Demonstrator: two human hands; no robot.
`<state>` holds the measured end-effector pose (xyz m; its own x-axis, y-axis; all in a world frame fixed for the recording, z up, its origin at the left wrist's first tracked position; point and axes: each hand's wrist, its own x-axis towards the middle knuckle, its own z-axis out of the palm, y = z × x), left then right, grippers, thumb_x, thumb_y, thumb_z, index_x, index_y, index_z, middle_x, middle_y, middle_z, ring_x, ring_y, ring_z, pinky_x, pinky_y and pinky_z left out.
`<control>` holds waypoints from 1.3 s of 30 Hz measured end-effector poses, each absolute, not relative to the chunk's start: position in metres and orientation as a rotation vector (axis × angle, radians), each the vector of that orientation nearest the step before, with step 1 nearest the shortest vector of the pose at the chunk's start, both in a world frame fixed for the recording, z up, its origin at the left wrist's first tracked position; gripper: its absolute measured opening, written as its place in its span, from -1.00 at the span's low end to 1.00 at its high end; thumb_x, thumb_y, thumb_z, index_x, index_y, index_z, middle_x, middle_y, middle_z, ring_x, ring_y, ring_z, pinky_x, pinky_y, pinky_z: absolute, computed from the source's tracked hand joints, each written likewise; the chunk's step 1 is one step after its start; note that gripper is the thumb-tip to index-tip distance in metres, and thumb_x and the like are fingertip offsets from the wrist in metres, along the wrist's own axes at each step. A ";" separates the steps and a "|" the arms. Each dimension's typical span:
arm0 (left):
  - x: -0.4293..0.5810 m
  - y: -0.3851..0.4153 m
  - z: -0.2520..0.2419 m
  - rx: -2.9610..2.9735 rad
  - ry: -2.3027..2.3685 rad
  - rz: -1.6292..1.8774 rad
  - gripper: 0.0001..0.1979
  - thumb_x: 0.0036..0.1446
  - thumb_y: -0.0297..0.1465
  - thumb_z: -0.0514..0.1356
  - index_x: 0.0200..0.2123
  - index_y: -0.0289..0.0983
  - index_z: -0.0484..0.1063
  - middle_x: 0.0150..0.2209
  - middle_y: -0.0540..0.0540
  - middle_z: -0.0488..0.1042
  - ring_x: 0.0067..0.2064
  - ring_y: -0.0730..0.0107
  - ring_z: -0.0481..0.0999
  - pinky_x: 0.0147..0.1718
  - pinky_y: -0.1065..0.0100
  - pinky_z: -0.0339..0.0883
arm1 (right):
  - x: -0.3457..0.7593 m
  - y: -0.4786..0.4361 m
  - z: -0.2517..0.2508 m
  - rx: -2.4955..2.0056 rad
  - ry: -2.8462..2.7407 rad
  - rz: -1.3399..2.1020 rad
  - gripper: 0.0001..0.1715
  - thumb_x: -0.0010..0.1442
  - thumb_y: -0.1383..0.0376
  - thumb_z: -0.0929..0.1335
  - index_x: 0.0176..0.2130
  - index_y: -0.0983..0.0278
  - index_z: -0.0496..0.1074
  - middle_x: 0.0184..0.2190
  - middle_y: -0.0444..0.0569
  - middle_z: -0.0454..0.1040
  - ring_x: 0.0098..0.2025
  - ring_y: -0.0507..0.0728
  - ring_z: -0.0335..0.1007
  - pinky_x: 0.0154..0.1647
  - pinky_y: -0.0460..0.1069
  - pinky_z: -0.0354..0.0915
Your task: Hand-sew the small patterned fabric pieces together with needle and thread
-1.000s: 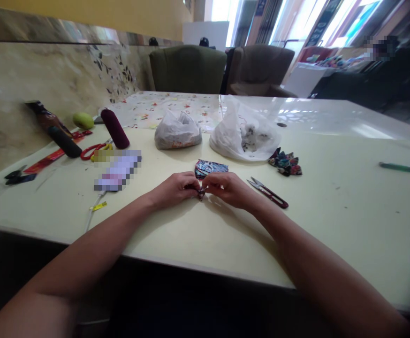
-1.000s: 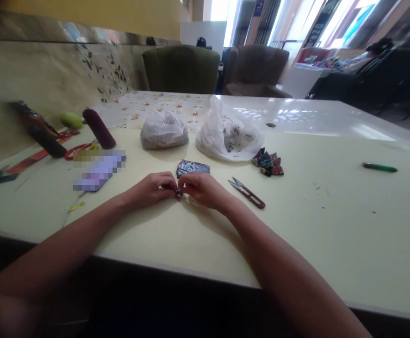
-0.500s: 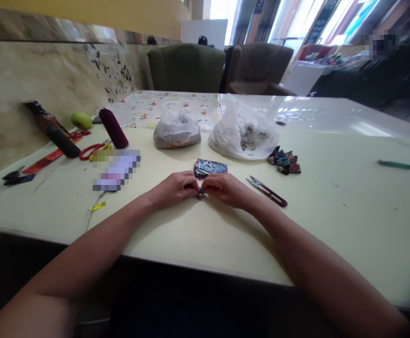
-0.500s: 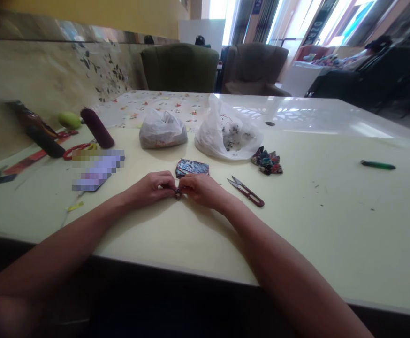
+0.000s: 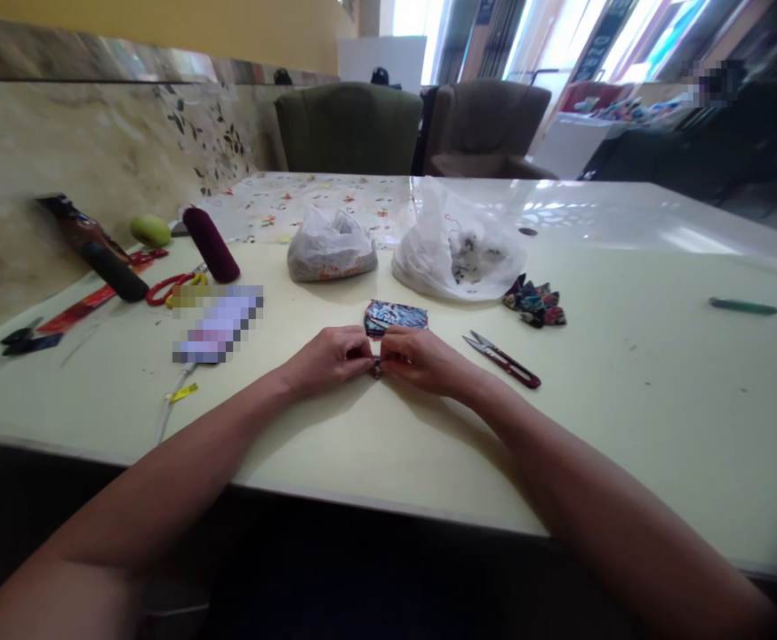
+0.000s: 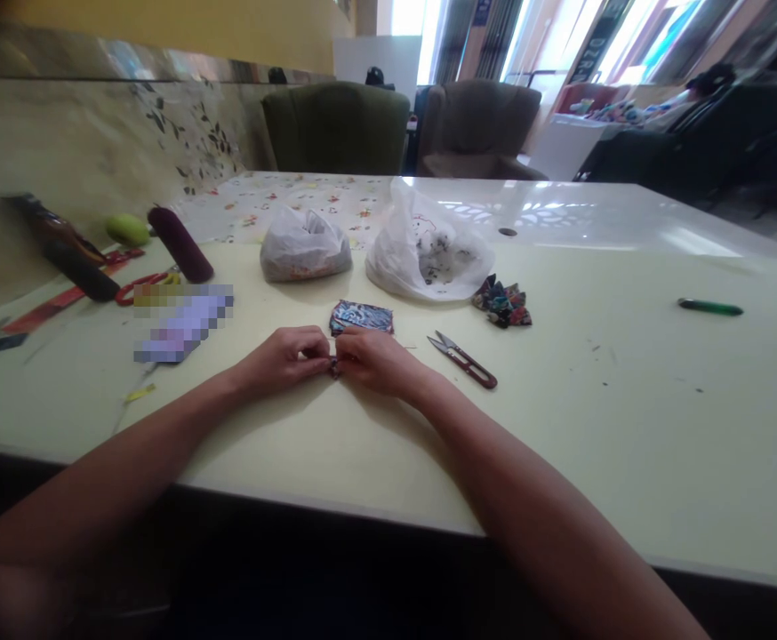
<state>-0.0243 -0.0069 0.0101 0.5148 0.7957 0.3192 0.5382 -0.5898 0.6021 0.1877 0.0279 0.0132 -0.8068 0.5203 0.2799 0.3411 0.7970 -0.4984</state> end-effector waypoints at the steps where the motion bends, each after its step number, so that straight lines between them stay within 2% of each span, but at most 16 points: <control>1: -0.024 -0.007 0.010 2.329 1.097 0.819 -0.87 0.16 -0.48 0.23 -0.46 -0.31 0.41 -0.40 -0.04 0.45 -0.37 0.46 0.41 -0.36 0.42 0.25 | 0.187 0.028 0.012 -0.644 -2.563 0.609 -0.78 0.18 0.45 0.32 -0.49 0.31 0.28 -0.45 -0.09 0.33 -0.43 -0.01 0.18 -0.39 -0.10 0.05; 13: -0.021 -0.009 0.007 2.326 1.140 0.953 -0.88 0.11 -0.50 0.24 -0.47 -0.30 0.38 -0.43 -0.02 0.46 -0.41 0.49 0.41 -0.41 0.44 0.24 | 0.186 0.028 0.011 -0.650 -2.449 0.587 -0.78 0.13 0.46 0.28 -0.51 0.29 0.19 -0.50 -0.13 0.27 -0.47 -0.01 0.10 -0.42 -0.09 -0.01; 21: -0.022 -0.007 0.004 2.338 1.165 1.028 -0.89 0.11 -0.48 0.25 -0.45 -0.29 0.38 -0.46 0.01 0.45 -0.45 0.51 0.39 -0.44 0.46 0.24 | 0.183 0.024 0.010 -0.763 -2.368 0.607 -0.82 0.12 0.46 0.30 -0.47 0.28 0.23 -0.50 -0.13 0.32 -0.45 0.00 0.11 -0.40 -0.08 0.01; 27: -0.022 -0.008 0.006 2.293 1.177 1.088 -0.89 0.13 -0.42 0.26 -0.41 -0.30 0.40 -0.45 -0.01 0.48 -0.44 0.50 0.42 -0.41 0.44 0.30 | 0.183 0.022 0.013 -0.750 -2.266 0.682 -0.91 0.15 0.46 0.30 -0.32 0.28 0.36 -0.37 -0.06 0.46 -0.35 0.05 0.29 -0.31 -0.07 0.13; 30: -0.022 -0.008 0.007 2.236 1.161 1.138 -0.93 0.14 -0.42 0.27 -0.34 -0.29 0.44 -0.44 -0.01 0.48 -0.43 0.50 0.43 -0.39 0.44 0.32 | 0.182 0.022 0.014 -0.709 -2.266 0.670 -0.86 0.15 0.49 0.30 -0.39 0.28 0.39 -0.39 -0.07 0.48 -0.34 0.04 0.33 -0.29 -0.08 0.16; 34: -0.020 -0.007 0.007 2.099 1.150 1.207 -0.82 0.11 -0.39 0.31 -0.20 -0.29 0.50 -0.41 -0.01 0.44 -0.40 0.50 0.43 -0.38 0.44 0.35 | 0.181 0.022 0.014 -0.697 -2.221 0.623 -0.84 0.14 0.50 0.31 -0.43 0.28 0.37 -0.45 -0.10 0.44 -0.39 0.03 0.29 -0.32 -0.08 0.14; 39: -0.014 -0.009 0.004 1.653 1.046 1.196 -0.72 0.03 -0.26 0.38 -0.23 -0.29 0.52 -0.25 -0.10 0.50 -0.32 0.41 0.53 -0.33 0.38 0.43 | 0.180 0.019 0.016 -0.716 -2.142 0.585 -0.86 0.16 0.46 0.32 -0.42 0.27 0.34 -0.45 -0.09 0.41 -0.40 0.04 0.26 -0.35 -0.08 0.13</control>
